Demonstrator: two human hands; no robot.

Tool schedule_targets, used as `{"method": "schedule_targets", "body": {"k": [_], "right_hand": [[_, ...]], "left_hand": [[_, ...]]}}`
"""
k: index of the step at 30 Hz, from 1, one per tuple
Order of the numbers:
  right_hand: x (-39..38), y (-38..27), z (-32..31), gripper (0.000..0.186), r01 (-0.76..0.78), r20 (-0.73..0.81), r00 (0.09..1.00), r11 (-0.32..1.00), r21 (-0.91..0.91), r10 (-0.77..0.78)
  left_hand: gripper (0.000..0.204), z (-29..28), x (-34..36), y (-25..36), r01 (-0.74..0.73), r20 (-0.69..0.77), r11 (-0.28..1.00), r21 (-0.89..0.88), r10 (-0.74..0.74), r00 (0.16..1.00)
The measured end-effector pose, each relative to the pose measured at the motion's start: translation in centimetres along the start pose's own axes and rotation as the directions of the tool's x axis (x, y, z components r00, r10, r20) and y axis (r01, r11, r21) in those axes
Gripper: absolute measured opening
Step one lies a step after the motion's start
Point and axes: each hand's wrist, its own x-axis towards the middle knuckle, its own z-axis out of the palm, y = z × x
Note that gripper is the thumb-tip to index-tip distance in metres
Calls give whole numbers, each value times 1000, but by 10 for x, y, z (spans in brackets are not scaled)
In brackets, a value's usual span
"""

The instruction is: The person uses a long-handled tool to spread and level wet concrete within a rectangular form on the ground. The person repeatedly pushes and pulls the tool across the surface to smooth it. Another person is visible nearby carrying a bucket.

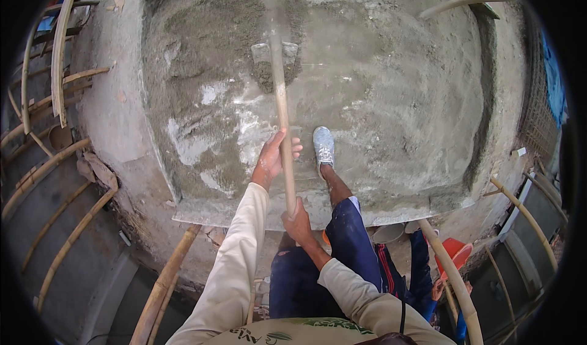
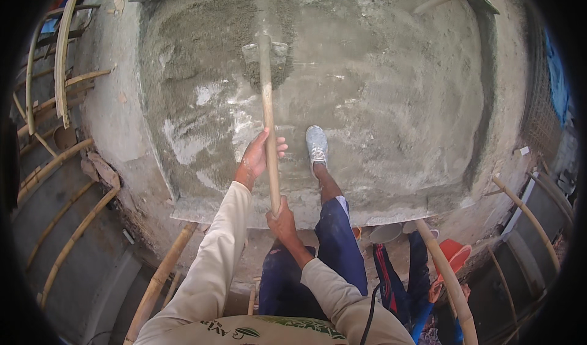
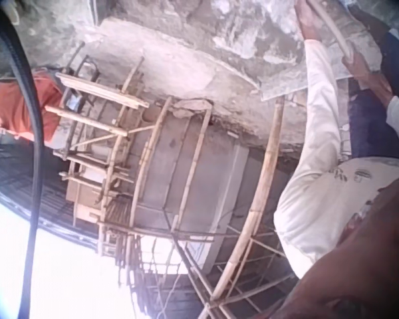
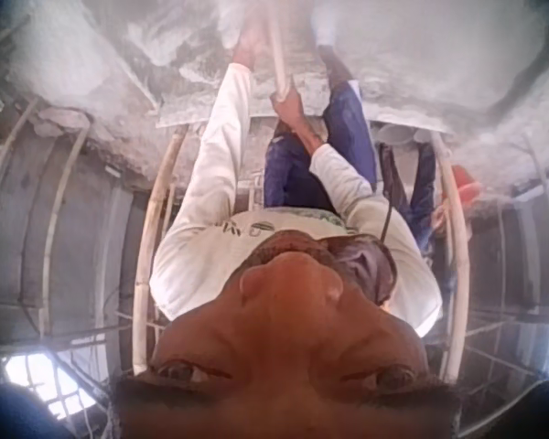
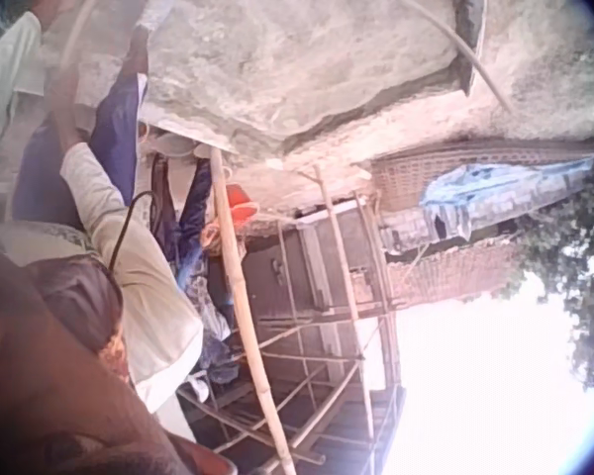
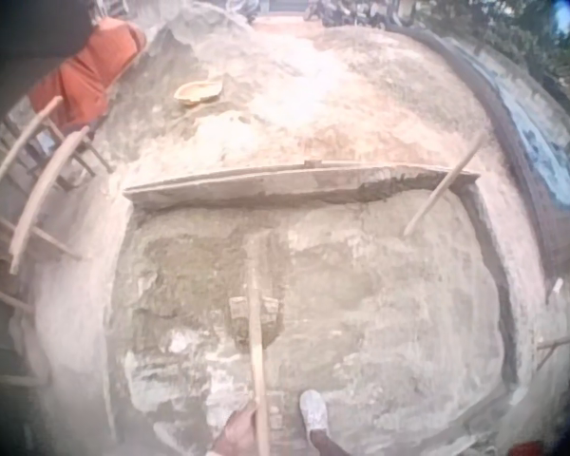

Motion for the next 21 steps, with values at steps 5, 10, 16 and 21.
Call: {"method": "schedule_targets", "body": {"k": [5, 10, 16, 21], "right_hand": [[-57, 59, 23, 44, 5, -43, 999, 964, 267, 7], [47, 20, 27, 43, -82, 143, 989, 714, 695, -26], [155, -64, 50, 43, -310, 316, 949, 256, 915, 20], [75, 30, 87, 38, -243, 236, 969, 454, 857, 73]], "left_hand": [[35, 2, -17, -78, 164, -274, 934, 317, -75, 959], [50, 20, 58, -4, -157, -165, 567, 809, 474, 865], [77, 37, 103, 80, -51, -72, 181, 982, 608, 790], [96, -29, 47, -18, 96, -227, 326, 941, 394, 891]]}}
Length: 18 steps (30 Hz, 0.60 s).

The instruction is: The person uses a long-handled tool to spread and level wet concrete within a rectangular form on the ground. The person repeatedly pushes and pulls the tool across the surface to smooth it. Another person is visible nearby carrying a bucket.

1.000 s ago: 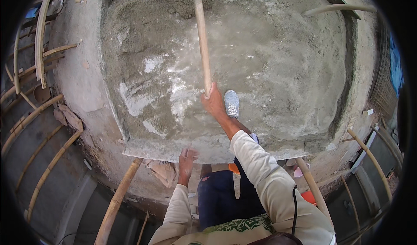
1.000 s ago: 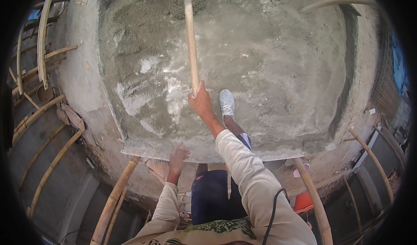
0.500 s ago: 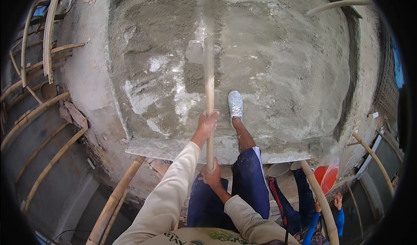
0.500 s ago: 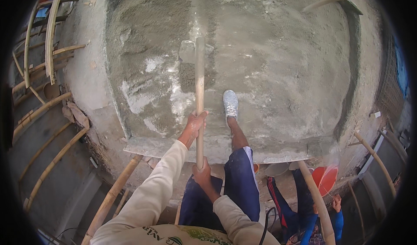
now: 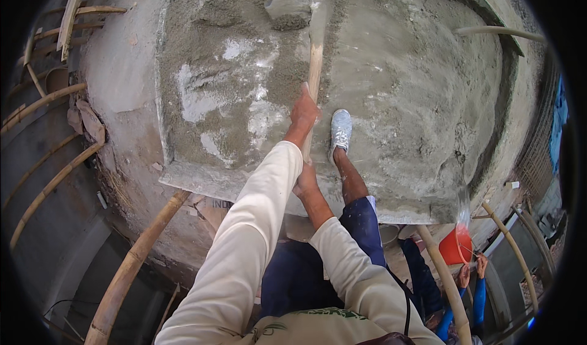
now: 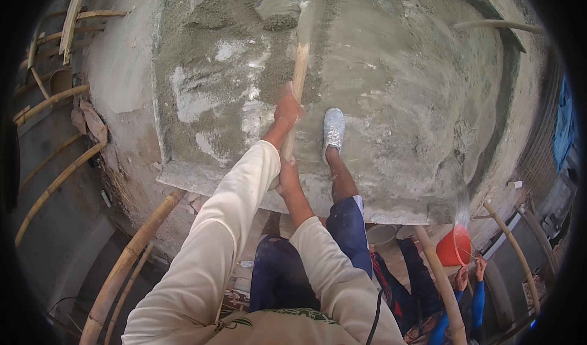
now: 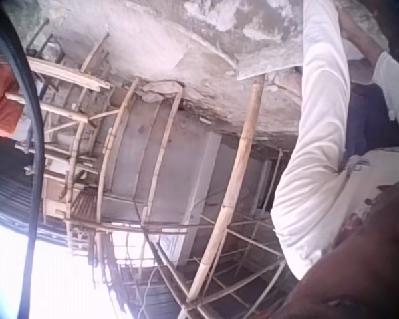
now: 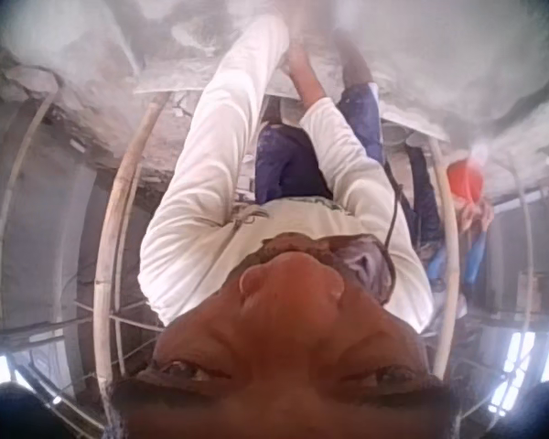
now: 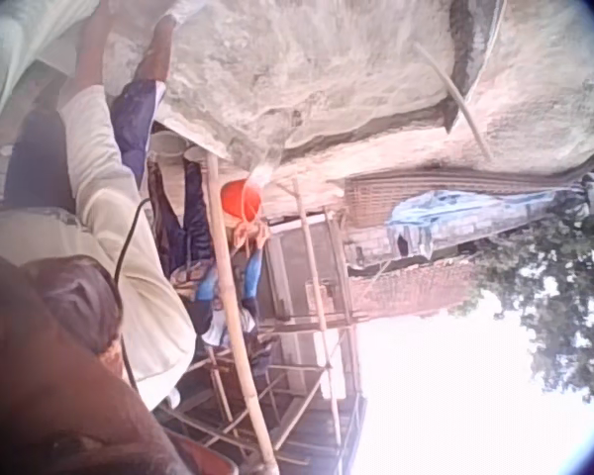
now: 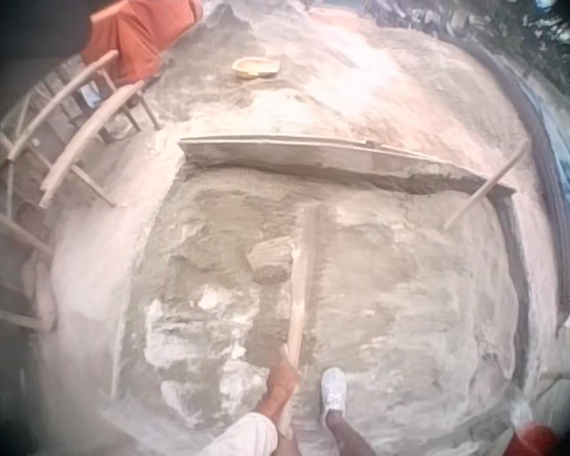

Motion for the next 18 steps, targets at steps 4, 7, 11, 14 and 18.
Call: {"method": "schedule_targets", "body": {"k": [4, 7, 11, 14, 18], "right_hand": [[-104, 90, -61, 23, -53, -161, 986, 997, -57, 44], [-174, 152, -79, 11, -61, -190, 980, 997, -52, 50], [-247, 215, -97, 6, -108, -226, 971, 987, -117, 79], [-280, 235, -69, 9, -198, -260, 949, 979, -56, 177], [-264, 250, -52, 8, -183, -225, 962, 976, -120, 152]], "left_hand": [[103, 55, -106, -105, 70, 167, 992, -102, -52, 985], [101, 89, -169, -180, 58, 240, 988, -140, -22, 970], [92, 129, -233, -258, 16, 278, 973, -228, 49, 959], [79, 131, -249, -300, 171, 346, 925, -340, -46, 937], [63, 91, -242, -305, 207, 339, 831, -516, -24, 941]]}}
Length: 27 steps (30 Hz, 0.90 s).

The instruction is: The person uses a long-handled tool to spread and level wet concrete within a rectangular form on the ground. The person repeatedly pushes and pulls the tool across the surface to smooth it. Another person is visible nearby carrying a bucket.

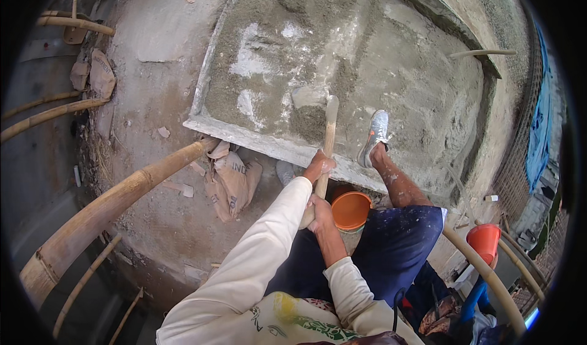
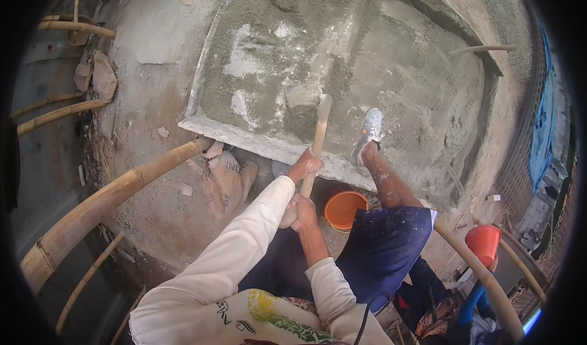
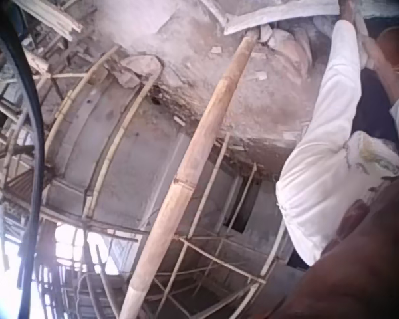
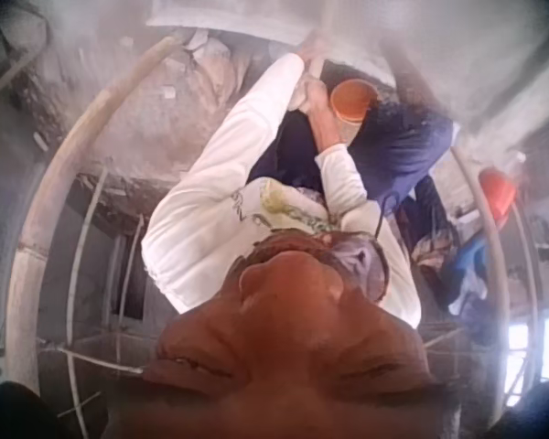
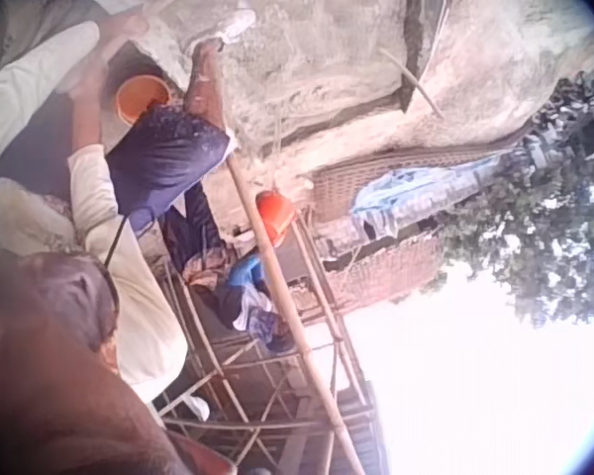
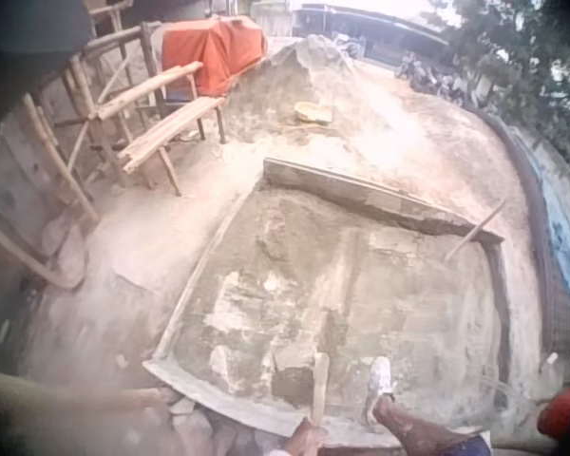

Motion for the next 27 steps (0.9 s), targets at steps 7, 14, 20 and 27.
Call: {"method": "schedule_targets", "body": {"k": [7, 14, 20, 27], "right_hand": [[-2, -3, -3, 16, 124, -23, 992, 991, -53, -126], [2, 49, -25, 46, 157, 21, 987, 985, 66, -159], [-2, 81, -57, 52, 322, 163, 940, 937, -137, -299], [91, 34, 37, 56, 433, 430, 840, 886, -166, -330]], "left_hand": [[54, 2, -31, 20, 4, 66, 983, -184, 9, 998], [47, -5, -6, -17, 105, 224, 938, -331, -30, 974], [37, -10, -31, -28, 0, -43, 934, -357, -16, 999], [24, -131, 1, 90, -373, -282, 876, -306, 290, 914]]}}
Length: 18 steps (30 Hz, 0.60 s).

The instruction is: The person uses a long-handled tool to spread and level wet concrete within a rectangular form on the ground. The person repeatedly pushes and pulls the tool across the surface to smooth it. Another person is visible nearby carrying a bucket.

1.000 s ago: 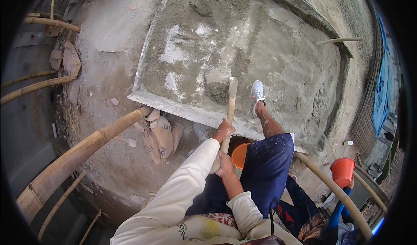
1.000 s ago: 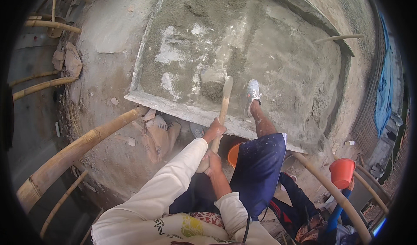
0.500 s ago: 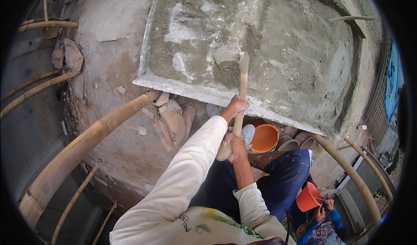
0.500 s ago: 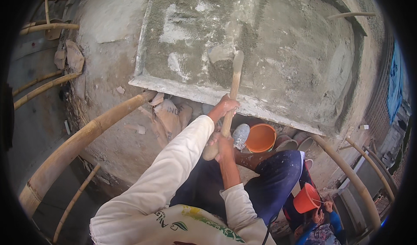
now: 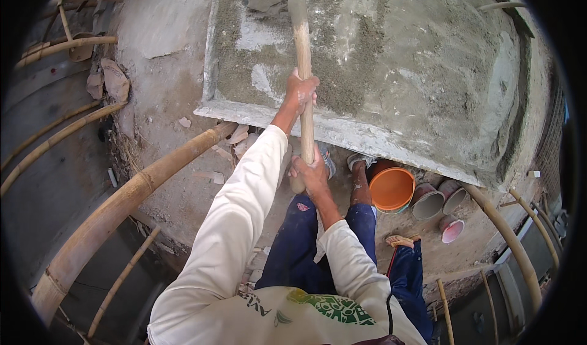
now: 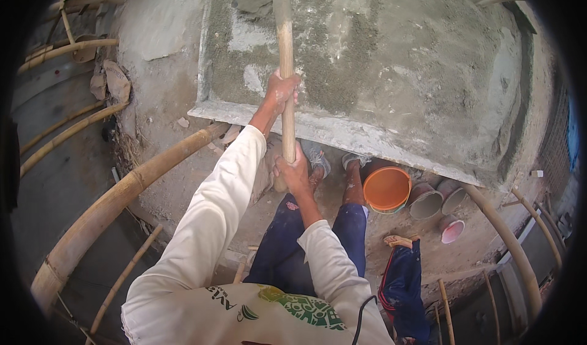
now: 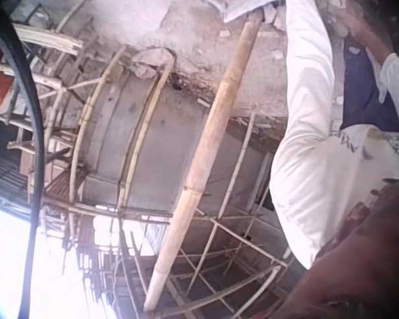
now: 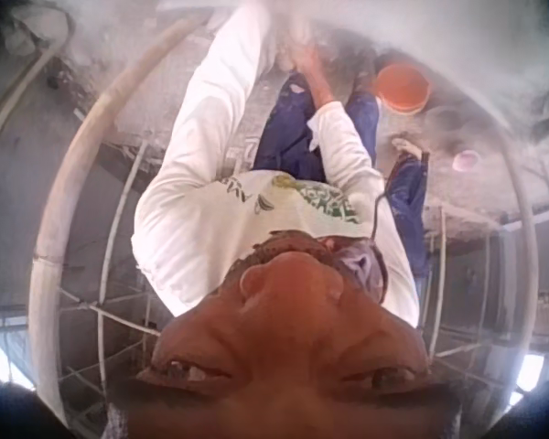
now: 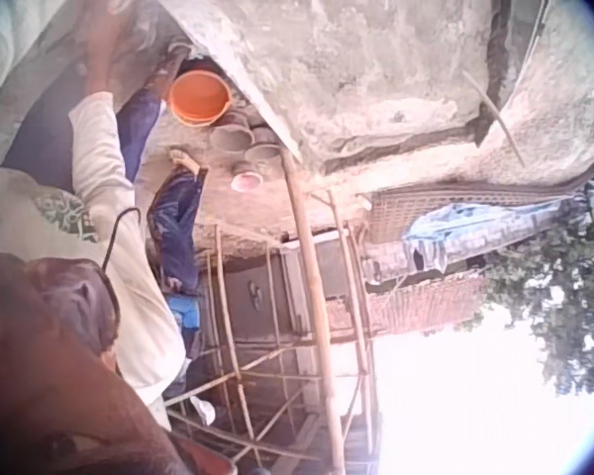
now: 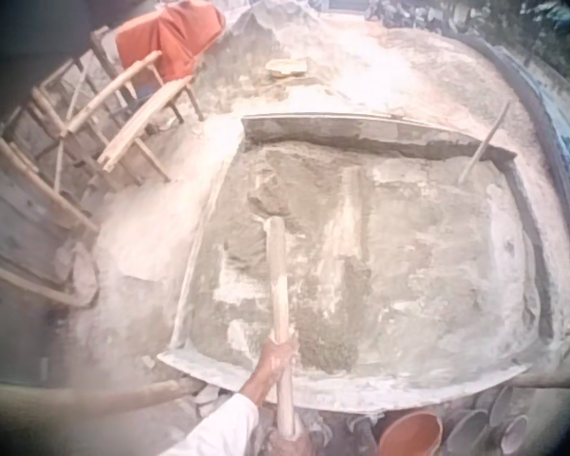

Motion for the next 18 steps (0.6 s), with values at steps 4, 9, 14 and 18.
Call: {"method": "schedule_targets", "body": {"k": [4, 9, 14, 18], "right_hand": [[47, -38, 34, 54, -70, 139, 989, 980, 185, 45], [-11, -52, -7, 58, -341, 206, 937, 860, 380, 280], [-85, -63, -79, 58, -472, 148, 881, 821, 319, 449], [-127, -99, -118, 59, -463, 69, 881, 825, 325, 467]], "left_hand": [[25, -21, 55, 41, -54, -135, 994, 92, 67, 989], [40, -1, 28, -31, 235, -298, 955, 179, -175, 938], [29, 40, -37, -128, 352, -361, 935, 33, -318, 877], [30, 96, -84, -146, 411, -280, 904, -119, -427, 860]]}}
